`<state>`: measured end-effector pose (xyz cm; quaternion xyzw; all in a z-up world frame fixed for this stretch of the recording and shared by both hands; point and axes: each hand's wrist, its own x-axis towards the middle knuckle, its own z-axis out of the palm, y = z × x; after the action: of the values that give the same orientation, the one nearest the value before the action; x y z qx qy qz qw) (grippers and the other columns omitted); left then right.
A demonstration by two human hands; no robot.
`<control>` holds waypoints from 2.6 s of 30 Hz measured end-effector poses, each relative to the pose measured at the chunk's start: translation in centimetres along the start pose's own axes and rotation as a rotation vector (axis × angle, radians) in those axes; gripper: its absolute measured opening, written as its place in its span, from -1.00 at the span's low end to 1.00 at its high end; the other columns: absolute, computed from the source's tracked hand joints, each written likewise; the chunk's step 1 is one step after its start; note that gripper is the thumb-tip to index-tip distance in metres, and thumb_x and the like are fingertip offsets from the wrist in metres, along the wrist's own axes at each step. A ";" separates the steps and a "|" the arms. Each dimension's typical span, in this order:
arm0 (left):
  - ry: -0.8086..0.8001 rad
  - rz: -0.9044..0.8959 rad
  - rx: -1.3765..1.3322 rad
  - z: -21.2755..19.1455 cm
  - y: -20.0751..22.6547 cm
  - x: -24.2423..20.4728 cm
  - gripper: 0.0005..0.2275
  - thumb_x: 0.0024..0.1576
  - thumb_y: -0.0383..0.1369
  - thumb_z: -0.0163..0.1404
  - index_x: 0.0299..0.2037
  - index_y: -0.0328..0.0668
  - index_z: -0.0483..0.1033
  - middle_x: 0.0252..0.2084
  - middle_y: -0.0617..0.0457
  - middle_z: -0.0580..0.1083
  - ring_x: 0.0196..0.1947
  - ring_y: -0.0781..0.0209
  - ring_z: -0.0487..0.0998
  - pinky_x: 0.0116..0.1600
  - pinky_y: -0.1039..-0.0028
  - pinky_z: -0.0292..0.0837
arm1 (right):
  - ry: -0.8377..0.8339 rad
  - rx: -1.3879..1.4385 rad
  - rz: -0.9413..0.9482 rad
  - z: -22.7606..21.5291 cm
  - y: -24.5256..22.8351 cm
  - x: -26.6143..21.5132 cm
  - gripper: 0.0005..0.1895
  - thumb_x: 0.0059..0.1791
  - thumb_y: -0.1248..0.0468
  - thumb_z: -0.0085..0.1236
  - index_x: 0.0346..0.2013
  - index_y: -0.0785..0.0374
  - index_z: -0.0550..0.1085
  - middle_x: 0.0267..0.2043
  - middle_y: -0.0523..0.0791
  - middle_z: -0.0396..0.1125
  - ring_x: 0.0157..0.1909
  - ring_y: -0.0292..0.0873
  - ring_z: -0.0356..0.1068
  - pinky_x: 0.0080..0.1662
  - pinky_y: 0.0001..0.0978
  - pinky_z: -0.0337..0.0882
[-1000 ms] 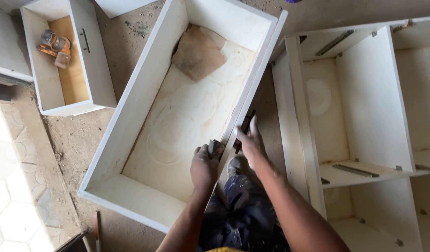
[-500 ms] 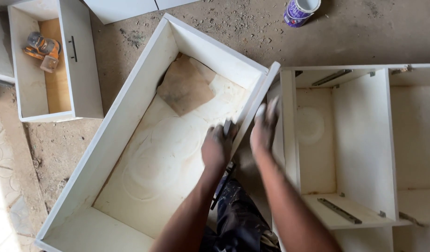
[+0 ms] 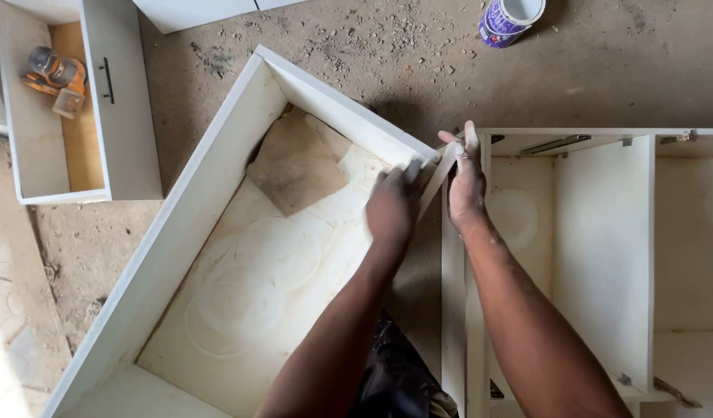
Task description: The person sands the edges and interior surfaces of a white wooden drawer using a sanding block. They move the block along the drawer's sides and bottom, then rotate the drawer to access other edges, continuing the sanding process.
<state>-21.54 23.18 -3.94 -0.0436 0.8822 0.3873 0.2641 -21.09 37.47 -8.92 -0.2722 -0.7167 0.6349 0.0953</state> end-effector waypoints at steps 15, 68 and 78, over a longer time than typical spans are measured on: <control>0.181 -0.071 0.013 -1.3 -1.9 -4.8 -0.65 0.16 -0.04 0.09 -0.33 -0.21 0.52 -0.25 -0.11 0.47 -0.16 -0.29 0.56 -0.10 0.10 0.50 | -0.173 0.311 0.087 -1.1 0.7 0.1 -0.39 0.17 0.13 -0.19 0.52 0.05 0.01 0.44 0.04 0.18 0.53 0.09 0.00 0.50 -0.01 -0.13; 0.584 -0.094 -0.008 -11.4 -28.0 -41.1 -0.64 0.14 -0.05 0.14 -0.40 -0.14 0.34 -0.44 -0.13 0.39 -0.27 -0.27 0.51 -0.15 0.04 0.43 | -0.310 -0.530 0.208 7.4 -6.8 -42.9 0.10 -0.01 -0.05 0.21 0.58 0.16 -0.26 0.59 0.09 -0.20 0.60 0.03 -0.21 0.51 -0.03 -0.12; 0.209 0.123 -0.507 -12.0 -19.9 -43.6 -0.52 0.15 0.13 0.10 -0.12 -0.17 0.40 -0.11 -0.19 0.42 0.02 -0.26 0.49 0.12 0.08 0.42 | -0.729 0.137 0.213 2.2 -9.8 -48.2 -0.76 -0.25 0.53 0.20 -0.35 0.26 0.61 -0.38 -0.15 0.46 -0.27 -0.28 0.39 -0.13 -0.43 0.40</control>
<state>16.26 -4.72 11.38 -0.0944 0.7805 0.6046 0.1280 15.37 10.51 10.24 -0.0945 -0.6270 0.7429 -0.2143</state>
